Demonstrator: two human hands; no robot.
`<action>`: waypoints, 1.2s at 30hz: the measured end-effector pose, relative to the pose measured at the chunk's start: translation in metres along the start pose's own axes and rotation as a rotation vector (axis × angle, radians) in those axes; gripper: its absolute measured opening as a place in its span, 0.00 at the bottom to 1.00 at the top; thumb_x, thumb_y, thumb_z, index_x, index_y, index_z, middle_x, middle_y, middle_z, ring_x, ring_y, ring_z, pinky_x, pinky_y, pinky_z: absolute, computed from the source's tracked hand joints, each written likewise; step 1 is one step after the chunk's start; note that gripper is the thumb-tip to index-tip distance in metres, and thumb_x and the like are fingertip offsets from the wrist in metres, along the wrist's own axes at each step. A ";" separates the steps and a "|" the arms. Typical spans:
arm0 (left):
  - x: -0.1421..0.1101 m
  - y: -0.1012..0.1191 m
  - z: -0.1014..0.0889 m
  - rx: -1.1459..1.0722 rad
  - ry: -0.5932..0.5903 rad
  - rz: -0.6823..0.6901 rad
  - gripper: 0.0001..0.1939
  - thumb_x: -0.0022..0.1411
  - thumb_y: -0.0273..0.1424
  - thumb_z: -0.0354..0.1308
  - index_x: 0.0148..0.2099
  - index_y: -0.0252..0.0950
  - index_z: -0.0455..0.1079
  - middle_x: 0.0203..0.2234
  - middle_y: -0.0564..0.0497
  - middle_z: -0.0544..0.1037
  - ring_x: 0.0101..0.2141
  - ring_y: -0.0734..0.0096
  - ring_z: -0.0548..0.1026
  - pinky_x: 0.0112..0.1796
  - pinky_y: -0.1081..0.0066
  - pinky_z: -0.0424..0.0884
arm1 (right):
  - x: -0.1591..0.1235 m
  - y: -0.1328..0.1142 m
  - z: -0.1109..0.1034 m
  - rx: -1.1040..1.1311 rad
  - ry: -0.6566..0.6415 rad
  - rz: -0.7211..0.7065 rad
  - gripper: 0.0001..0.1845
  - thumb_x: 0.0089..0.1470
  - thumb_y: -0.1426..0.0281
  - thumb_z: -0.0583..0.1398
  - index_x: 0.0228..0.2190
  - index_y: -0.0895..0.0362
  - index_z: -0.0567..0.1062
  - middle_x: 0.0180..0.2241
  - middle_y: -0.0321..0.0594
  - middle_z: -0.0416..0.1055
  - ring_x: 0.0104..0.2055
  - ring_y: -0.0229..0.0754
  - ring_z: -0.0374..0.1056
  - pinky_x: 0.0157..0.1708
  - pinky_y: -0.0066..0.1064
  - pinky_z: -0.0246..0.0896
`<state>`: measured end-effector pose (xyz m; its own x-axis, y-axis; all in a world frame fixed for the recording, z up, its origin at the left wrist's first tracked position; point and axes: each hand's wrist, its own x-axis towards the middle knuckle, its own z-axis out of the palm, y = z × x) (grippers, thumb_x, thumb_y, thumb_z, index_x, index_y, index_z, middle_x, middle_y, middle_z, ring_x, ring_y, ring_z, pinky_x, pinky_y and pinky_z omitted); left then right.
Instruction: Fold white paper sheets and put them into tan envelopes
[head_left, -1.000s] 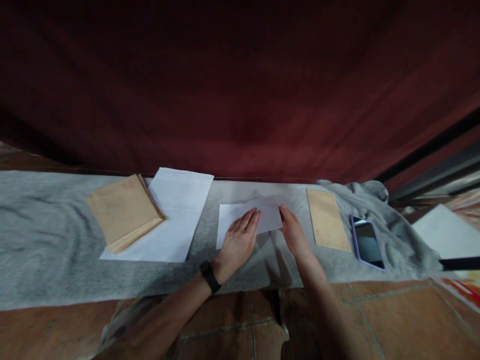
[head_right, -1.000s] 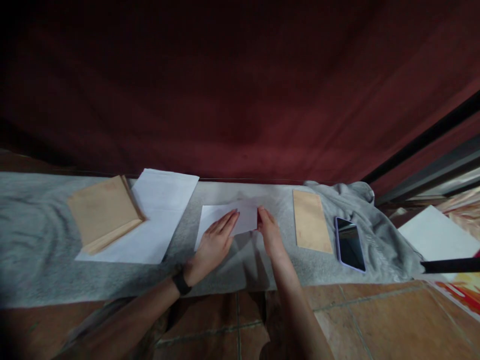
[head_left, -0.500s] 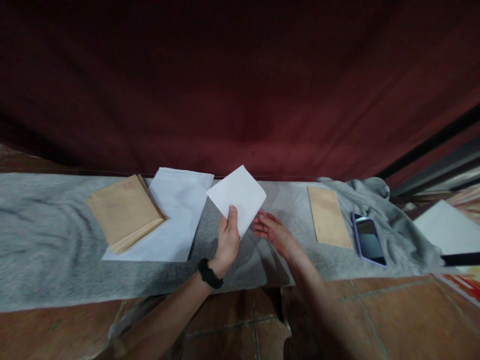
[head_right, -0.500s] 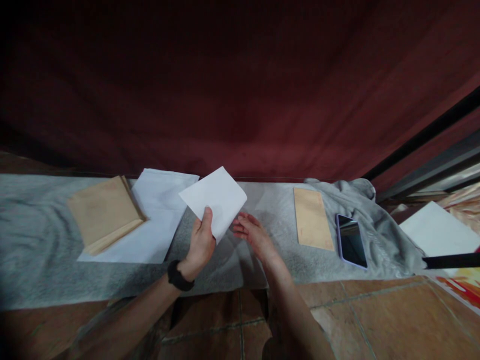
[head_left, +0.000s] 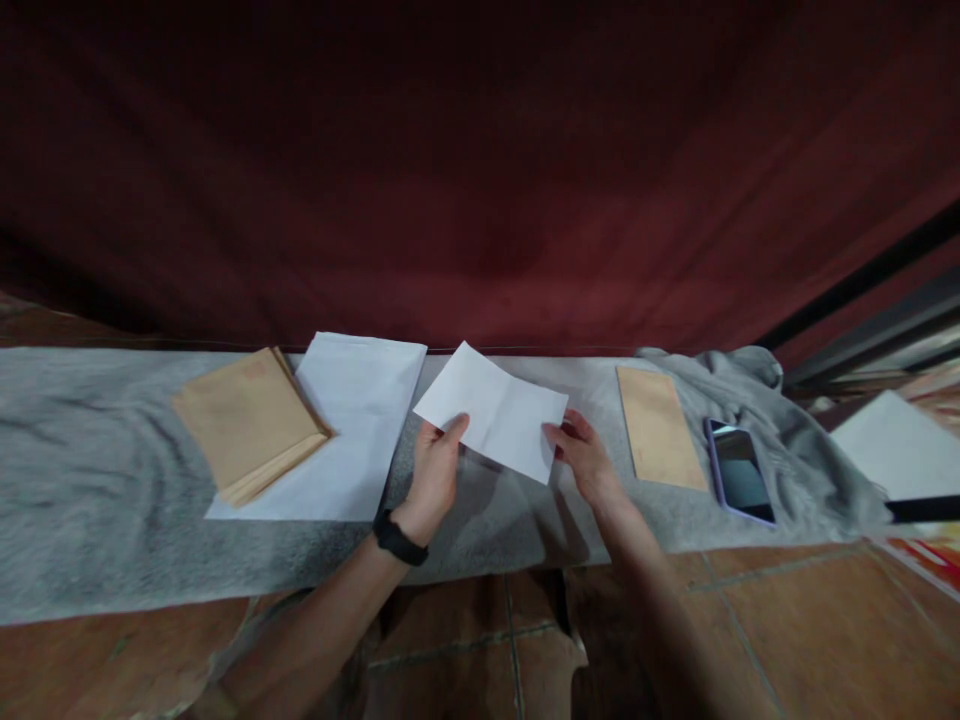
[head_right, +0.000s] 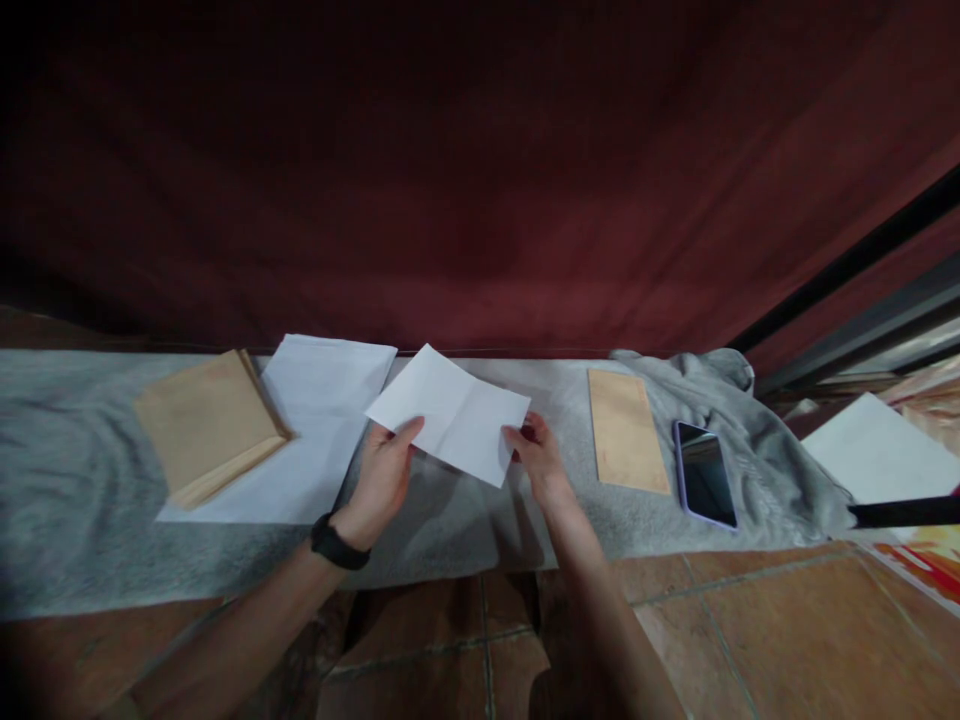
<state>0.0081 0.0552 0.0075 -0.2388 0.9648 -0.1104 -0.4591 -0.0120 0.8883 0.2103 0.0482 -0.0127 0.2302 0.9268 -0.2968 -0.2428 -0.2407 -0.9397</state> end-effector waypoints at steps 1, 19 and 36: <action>0.005 0.001 -0.005 0.041 0.019 0.000 0.25 0.51 0.33 0.68 0.53 0.35 0.75 0.43 0.47 0.83 0.44 0.62 0.80 0.48 0.65 0.73 | 0.003 -0.002 -0.006 -0.071 -0.018 -0.014 0.23 0.37 0.60 0.71 0.36 0.54 0.75 0.25 0.31 0.75 0.26 0.38 0.69 0.24 0.28 0.60; 0.014 0.008 -0.043 1.549 -0.306 0.203 0.14 0.60 0.24 0.54 0.45 0.39 0.76 0.33 0.50 0.79 0.30 0.66 0.76 0.34 0.69 0.70 | 0.008 0.000 -0.023 -1.401 0.024 -0.234 0.18 0.64 0.72 0.56 0.55 0.59 0.72 0.49 0.50 0.78 0.48 0.48 0.75 0.46 0.33 0.64; -0.008 -0.049 -0.008 1.688 -0.612 0.631 0.30 0.69 0.26 0.44 0.71 0.27 0.54 0.70 0.33 0.57 0.71 0.53 0.51 0.68 0.49 0.51 | -0.025 0.049 0.051 -1.209 -0.097 -0.666 0.29 0.72 0.62 0.41 0.66 0.59 0.62 0.67 0.49 0.61 0.70 0.47 0.54 0.69 0.48 0.47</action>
<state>0.0258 0.0459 -0.0388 0.4522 0.8751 0.1726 0.8486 -0.4816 0.2188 0.1443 0.0280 -0.0430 -0.0991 0.9687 0.2275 0.8570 0.1992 -0.4752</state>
